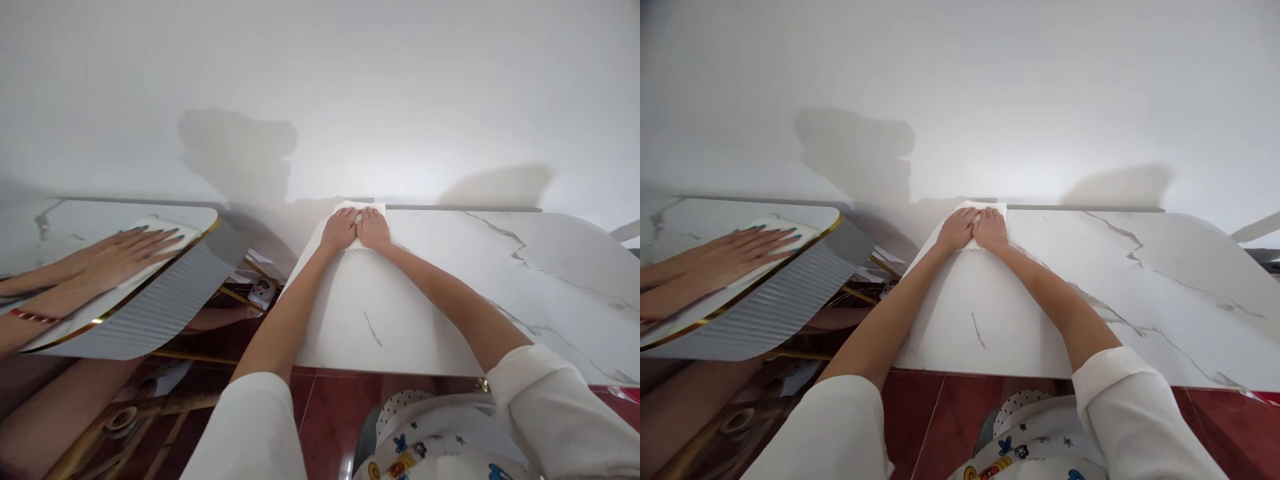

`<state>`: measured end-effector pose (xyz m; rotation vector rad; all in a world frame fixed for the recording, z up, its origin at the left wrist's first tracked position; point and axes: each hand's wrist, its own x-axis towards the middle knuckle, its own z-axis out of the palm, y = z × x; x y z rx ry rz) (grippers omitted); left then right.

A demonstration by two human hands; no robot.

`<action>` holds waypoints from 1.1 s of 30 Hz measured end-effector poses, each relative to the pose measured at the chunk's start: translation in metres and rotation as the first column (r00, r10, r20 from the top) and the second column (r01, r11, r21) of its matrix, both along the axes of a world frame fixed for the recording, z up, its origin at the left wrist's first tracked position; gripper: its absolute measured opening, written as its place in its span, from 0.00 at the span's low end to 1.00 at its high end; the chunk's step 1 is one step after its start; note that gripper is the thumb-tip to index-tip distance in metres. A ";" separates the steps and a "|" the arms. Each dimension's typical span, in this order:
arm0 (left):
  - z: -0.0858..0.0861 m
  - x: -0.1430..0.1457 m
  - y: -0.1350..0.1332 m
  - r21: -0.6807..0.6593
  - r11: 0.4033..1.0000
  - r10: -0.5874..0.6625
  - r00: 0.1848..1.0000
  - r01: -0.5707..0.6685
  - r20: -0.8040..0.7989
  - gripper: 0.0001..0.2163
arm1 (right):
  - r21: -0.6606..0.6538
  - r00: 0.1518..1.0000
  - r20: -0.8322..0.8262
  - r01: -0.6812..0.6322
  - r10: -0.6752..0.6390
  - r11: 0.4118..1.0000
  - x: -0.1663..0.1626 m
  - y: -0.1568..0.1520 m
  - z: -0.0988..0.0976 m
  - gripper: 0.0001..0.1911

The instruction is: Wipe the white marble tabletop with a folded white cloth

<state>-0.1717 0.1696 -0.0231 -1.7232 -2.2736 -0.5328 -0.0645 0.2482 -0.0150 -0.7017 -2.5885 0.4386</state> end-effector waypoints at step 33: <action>-0.001 0.098 -0.182 -0.037 0.992 0.120 0.990 -0.122 -0.071 0.24 | -0.062 0.982 0.045 -0.181 0.184 0.982 0.098 -0.165 0.008 0.27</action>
